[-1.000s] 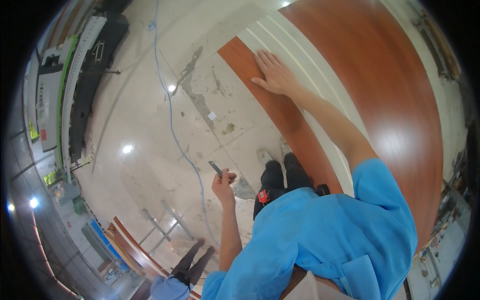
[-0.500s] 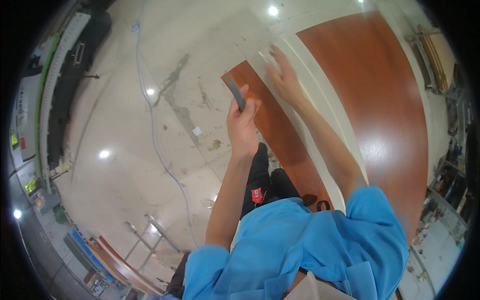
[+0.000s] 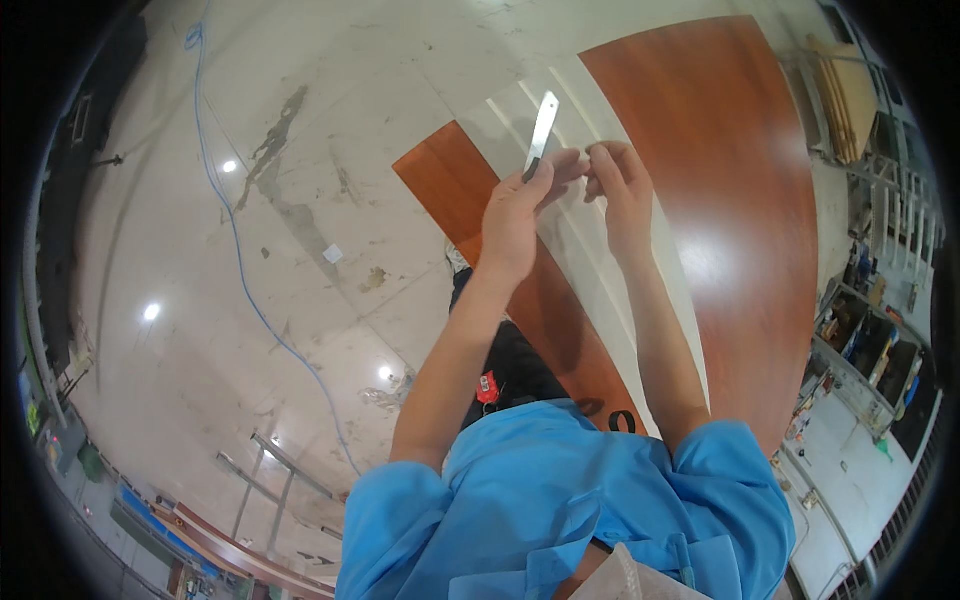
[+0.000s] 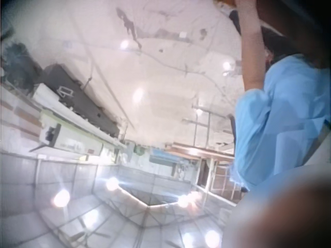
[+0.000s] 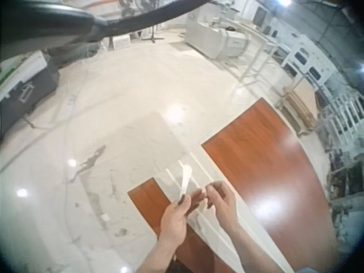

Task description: The person places a white strip of tape onto a reddish-brown wooden board and presses it down. They then use a small blade to score along the tape's length, creating parallel lines. The person continues scoring multiple lines along the tape while holding it in place.

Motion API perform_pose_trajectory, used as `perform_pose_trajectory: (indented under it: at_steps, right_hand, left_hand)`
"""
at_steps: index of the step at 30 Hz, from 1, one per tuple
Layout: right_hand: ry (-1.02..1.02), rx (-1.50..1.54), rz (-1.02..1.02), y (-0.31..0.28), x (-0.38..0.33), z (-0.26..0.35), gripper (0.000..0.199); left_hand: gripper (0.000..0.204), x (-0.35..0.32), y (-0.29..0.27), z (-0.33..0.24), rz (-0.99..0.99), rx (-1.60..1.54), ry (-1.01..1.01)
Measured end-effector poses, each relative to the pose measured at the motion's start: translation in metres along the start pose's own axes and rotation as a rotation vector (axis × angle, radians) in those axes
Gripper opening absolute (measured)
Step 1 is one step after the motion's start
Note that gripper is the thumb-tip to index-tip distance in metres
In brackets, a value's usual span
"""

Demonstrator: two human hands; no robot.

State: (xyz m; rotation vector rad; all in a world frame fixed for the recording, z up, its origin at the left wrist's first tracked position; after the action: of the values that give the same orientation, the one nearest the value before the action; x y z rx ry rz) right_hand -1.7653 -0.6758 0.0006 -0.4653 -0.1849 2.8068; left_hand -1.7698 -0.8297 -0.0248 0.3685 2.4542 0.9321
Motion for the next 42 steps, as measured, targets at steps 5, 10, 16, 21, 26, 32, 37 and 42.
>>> perform_pose_trajectory:
  at_steps: [5,10,16,21,26,32,37,42]
  right_hand:
    - [0.068,0.056,0.317,-0.005,0.014,-0.001,0.029]
    - [0.178,0.259,0.247,-0.008,0.016,-0.008,0.027]
    - [0.09,0.281,0.27,-0.01,0.006,-0.014,0.027]
    - [-0.006,0.172,0.375,-0.002,0.018,-0.015,0.022]
    - [-0.179,0.009,0.394,0.018,0.033,-0.011,0.02]
    - [-0.63,-0.149,0.182,0.047,0.074,0.001,0.02]
    - [-0.606,-0.128,0.16,0.069,0.1,-0.009,0.02]
    - [-0.62,-0.232,0.186,0.065,0.103,-0.012,0.017]
  left_hand:
    - [0.045,-0.006,-0.015,-0.007,0.303,0.171,-0.276]
    - [0.036,-0.009,-0.024,-0.011,0.2,0.236,-0.249]
    - [0.026,0.001,-0.033,-0.004,0.042,0.222,-0.149]
    - [0.026,0.016,-0.034,-0.014,0.054,0.34,-0.052]
    - [0.027,0.033,-0.045,-0.049,0.038,0.606,-0.017]
    - [0.032,0.087,-0.095,-0.121,-0.541,0.612,0.479]
    - [0.031,0.139,-0.104,-0.114,-0.722,0.238,0.559]
    - [0.031,0.149,-0.1,-0.092,-0.792,0.388,0.456]
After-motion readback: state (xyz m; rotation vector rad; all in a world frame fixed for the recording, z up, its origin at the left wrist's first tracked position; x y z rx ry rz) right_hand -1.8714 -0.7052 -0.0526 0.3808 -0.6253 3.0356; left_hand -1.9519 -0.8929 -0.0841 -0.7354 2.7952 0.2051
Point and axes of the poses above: each hand's wrist, its own x-axis towards the middle knuckle, its own y-axis out of the palm, z = x × y, the point moved 3 cm from there along x, towards the middle knuckle, and after that the axes turned 2 degrees about z, right-handed, at the moved point
